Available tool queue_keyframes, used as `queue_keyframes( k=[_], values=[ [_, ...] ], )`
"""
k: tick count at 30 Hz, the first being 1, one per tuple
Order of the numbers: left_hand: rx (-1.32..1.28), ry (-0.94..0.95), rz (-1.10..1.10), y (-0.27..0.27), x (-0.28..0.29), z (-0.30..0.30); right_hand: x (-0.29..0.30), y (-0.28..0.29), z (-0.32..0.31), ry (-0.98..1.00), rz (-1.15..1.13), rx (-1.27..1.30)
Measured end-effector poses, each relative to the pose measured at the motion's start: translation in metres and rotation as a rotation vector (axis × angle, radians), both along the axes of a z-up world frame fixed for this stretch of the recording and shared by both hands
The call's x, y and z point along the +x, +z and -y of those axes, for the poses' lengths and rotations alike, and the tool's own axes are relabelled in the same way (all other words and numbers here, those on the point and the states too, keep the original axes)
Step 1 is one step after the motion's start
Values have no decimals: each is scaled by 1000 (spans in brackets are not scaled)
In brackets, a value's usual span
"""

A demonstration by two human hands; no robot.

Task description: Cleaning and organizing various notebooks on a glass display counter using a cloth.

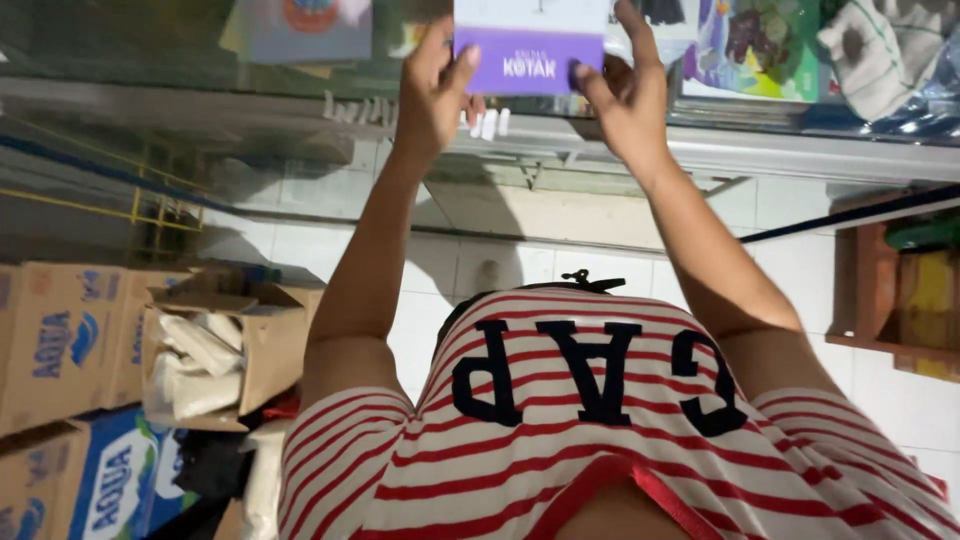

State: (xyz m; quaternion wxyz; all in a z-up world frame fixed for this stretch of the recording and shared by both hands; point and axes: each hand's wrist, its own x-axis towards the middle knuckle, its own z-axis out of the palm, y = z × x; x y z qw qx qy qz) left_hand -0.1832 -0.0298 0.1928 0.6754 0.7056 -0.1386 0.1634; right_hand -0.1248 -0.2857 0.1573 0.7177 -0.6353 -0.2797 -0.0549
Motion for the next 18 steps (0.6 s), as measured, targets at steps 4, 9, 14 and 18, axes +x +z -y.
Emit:
queue_keyframes(
  k=[4,9,14,18],
  values=[
    [234,90,-256,-10,-91,44,-86,-2,25,67,91,0],
    [-298,102,-465,-157,-184,67,-162,-110,66,63,-178,-176],
    [-484,172,-724,-276,-255,76,-199,-153,77,327,-400,-335],
    [-473,236,-777,-291,-244,64,-193,-154,56,302,-409,-497]
  ],
)
